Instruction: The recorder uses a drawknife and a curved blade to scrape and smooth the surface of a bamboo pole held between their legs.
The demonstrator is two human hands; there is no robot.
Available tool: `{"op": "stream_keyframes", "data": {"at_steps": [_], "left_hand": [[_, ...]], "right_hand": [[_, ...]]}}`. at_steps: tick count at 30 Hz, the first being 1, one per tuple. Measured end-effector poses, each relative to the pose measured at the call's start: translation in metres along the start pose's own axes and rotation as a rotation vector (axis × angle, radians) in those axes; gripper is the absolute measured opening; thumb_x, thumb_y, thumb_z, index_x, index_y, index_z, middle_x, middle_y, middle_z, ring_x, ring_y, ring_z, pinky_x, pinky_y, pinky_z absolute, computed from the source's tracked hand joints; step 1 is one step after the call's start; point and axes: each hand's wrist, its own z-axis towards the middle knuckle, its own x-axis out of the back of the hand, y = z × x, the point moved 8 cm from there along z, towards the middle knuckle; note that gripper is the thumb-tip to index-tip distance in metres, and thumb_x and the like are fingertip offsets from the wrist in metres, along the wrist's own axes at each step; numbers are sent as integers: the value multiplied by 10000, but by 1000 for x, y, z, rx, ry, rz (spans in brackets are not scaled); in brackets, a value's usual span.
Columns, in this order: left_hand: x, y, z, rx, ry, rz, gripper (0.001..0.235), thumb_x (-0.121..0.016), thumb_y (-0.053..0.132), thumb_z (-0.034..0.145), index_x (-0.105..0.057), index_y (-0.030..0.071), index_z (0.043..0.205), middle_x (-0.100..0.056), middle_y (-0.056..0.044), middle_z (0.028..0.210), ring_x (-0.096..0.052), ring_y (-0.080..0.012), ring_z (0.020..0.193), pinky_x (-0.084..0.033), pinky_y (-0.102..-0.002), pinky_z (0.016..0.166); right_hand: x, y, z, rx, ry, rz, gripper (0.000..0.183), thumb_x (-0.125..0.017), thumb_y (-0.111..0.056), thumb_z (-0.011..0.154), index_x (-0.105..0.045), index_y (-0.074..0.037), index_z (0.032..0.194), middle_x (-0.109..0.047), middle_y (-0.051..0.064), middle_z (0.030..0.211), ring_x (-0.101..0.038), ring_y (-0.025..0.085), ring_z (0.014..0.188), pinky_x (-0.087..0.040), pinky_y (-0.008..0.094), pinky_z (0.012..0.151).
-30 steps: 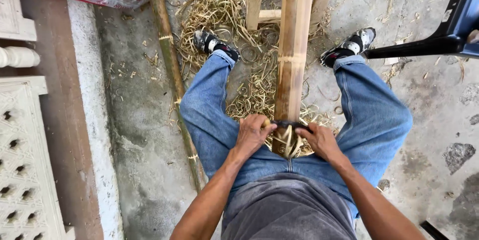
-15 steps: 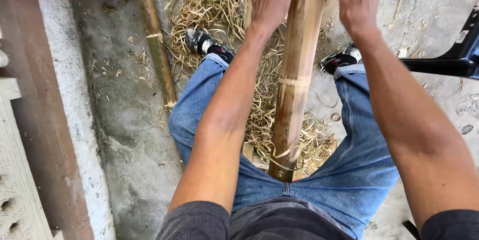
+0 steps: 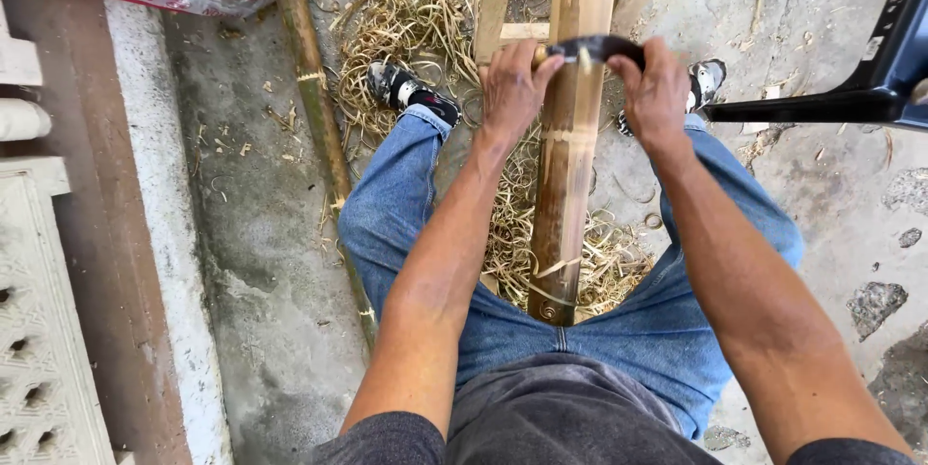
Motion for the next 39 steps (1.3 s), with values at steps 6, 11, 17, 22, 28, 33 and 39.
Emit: {"op": "stream_keyframes", "data": {"at_steps": [6,11,17,22,28,33,39], "left_hand": [[21,17,-72,69,-96,-3,382,-543,567,984,-592,190,937,-571,11,859,-530,-181,827,-375,-428,784],[47,36,-135,28,-27,4,404,-550,565,977,-614,166,977,-588,-4,882,-529,-196,847,-345,-437,782],[61,40,-243,11,-229,-18,359,-592,499,1017,-591,149,943,-568,-27,880,-495,-201,850,-342,-414,805],[68,30,-249,108,-340,-193,391,-597,529,958,-630,140,956,-619,-40,934,-560,-214,931,-360,-429,844],[29,11,-98,94,-222,-124,533,-470,599,1019,-640,94,1023,-640,-77,999,-574,-231,998,-371,-490,928],[-8,-8,57,4,-64,-52,537,-468,611,1006,-636,120,1142,-670,-55,1064,-589,-203,977,-392,-478,902],[-48,-39,138,31,4,45,473,-492,598,991,-640,161,1091,-663,-5,948,-600,-164,931,-388,-522,827]], "right_hand": [[5,-13,-77,-71,-29,45,438,-716,-377,1037,-514,-9,910,-628,215,786,-603,373,678,-471,481,595],[9,-26,-144,-40,22,30,457,-721,-363,1045,-511,11,889,-622,257,814,-613,465,748,-454,541,638],[12,-33,-258,-152,-90,84,420,-669,-370,1024,-543,-13,843,-593,243,701,-581,460,611,-421,542,559],[-11,-21,-255,-175,-476,15,465,-677,-469,947,-583,-44,783,-584,188,540,-549,321,467,-413,449,437],[10,-21,-91,13,-172,179,374,-628,-401,1046,-652,-45,933,-638,67,652,-469,137,428,-369,339,355],[-5,15,54,70,-102,81,368,-648,-370,1133,-629,-44,963,-674,85,737,-474,107,462,-382,307,388],[17,-17,122,469,145,42,245,-573,-289,1161,-664,-74,1088,-706,47,866,-616,110,692,-506,286,569]]}}
